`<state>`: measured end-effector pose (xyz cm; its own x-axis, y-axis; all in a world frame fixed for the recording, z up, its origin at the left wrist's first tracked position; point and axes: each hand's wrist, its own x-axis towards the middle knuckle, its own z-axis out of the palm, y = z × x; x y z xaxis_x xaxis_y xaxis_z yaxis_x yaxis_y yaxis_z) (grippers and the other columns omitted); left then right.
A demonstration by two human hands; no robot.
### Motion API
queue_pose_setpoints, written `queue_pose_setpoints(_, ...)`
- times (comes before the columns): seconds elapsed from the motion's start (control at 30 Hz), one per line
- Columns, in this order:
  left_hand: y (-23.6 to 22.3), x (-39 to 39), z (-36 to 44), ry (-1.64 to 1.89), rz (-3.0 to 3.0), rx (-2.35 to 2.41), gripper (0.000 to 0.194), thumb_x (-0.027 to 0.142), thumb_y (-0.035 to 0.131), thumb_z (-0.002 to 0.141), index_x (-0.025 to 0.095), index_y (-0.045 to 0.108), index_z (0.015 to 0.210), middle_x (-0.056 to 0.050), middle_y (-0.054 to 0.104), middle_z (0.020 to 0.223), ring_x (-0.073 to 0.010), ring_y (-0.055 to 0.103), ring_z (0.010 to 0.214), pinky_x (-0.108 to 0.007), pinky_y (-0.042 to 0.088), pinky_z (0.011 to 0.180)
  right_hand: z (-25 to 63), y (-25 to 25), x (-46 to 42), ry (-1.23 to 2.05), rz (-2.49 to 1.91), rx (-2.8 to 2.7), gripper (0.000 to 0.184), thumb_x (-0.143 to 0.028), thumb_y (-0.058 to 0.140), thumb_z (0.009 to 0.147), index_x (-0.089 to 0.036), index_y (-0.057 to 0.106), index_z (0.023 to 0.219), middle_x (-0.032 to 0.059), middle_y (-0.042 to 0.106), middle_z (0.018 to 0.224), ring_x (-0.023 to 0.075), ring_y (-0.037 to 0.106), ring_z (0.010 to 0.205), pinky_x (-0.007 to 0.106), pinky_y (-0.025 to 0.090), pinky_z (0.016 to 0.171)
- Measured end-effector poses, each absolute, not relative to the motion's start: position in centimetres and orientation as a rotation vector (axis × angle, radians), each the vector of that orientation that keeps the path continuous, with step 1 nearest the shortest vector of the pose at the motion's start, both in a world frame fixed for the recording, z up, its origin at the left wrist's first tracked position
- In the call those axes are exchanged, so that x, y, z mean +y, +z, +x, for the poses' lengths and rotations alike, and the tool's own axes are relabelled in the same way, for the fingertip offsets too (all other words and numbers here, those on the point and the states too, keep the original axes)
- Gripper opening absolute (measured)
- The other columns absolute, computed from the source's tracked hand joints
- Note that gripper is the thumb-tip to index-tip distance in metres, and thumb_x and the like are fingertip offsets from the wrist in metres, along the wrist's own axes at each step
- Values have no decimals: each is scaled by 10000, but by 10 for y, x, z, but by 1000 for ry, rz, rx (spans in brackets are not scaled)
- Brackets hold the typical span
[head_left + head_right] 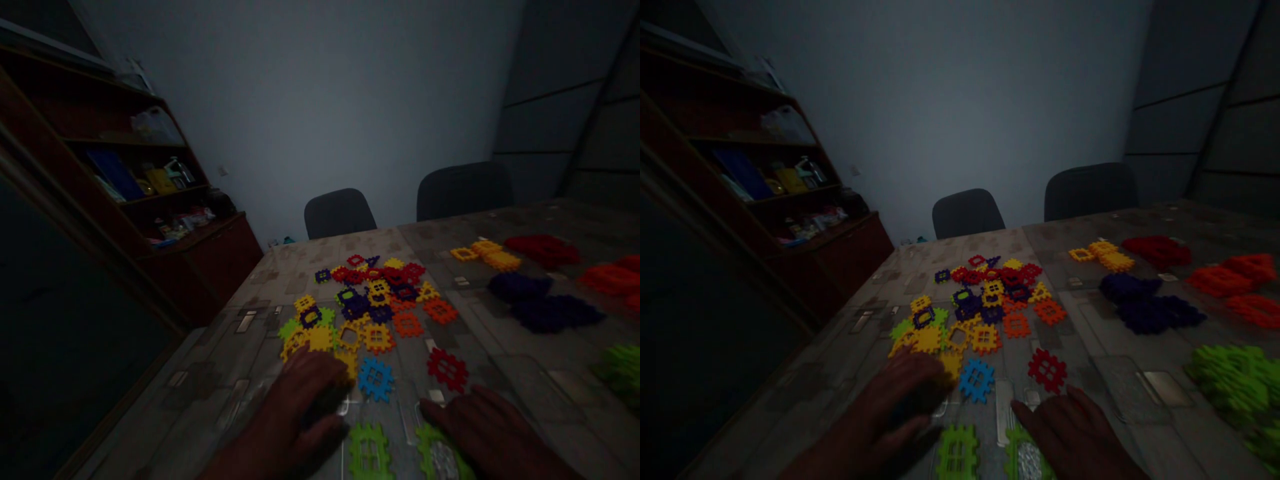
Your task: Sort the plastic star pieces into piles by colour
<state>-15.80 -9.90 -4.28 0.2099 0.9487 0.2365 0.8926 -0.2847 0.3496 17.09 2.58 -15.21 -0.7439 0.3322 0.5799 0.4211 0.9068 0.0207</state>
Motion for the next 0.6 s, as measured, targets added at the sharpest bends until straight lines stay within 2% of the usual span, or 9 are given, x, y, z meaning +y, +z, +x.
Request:
queue_pose_setpoints(0.07,-53,-108,-139,625,2413,1590,686,637,564,1004,383,311,1589,-82,622,1484,-311,578,1353,-586,274,1255,173,-157,29,-175,-532,-2502,876,-15,507,647,-265,439,1484,26,776,1047,258,730,950,474,477,1002)
queue_pose_setpoints(0.13,-69,-110,-126,559,2448,1515,710,660,540,1008,395,260,1604,-93,641,1459,-314,601,1321,-572,346,1211,174,-162,33,-140,-514,-2534,893,-38,508,677,-264,402,1535,34,774,1047,257,729,946,468,492,991)
queue_pose_setpoints(0.23,-93,-107,-118,516,2463,1558,592,642,413,1060,352,341,1570,-121,695,1350,-307,650,1215,-531,398,1156,175,-164,37,-124,-497,-2549,946,-31,499,677,-256,349,1584,34,774,1012,251,728,912,464,504,981)
queue_pose_setpoints(0.37,-116,-106,-121,537,2454,1611,715,783,389,982,311,414,1518,-117,728,1163,-306,670,1029,-521,439,1081,173,-158,38,-145,-449,-2559,962,-26,516,647,-217,355,1576,28,770,970,250,725,875,455,512,969)
queue_pose_setpoints(0.5,-129,-109,-126,627,2497,1623,746,798,346,977,323,378,1552,-107,721,1098,-293,651,953,-466,474,996,167,-156,30,-162,-517,-2541,817,-35,549,747,-227,413,1529,40,767,1040,257,722,920,466,486,995)
queue_pose_setpoints(0.6,-136,-108,-130,608,2495,1657,730,777,383,984,338,368,1567,-103,717,1108,-291,648,957,-434,485,964,163,-153,28,-132,-544,-2493,617,-245,593,901,-213,447,1501,59,762,1048,270,714,929,472,470,988)
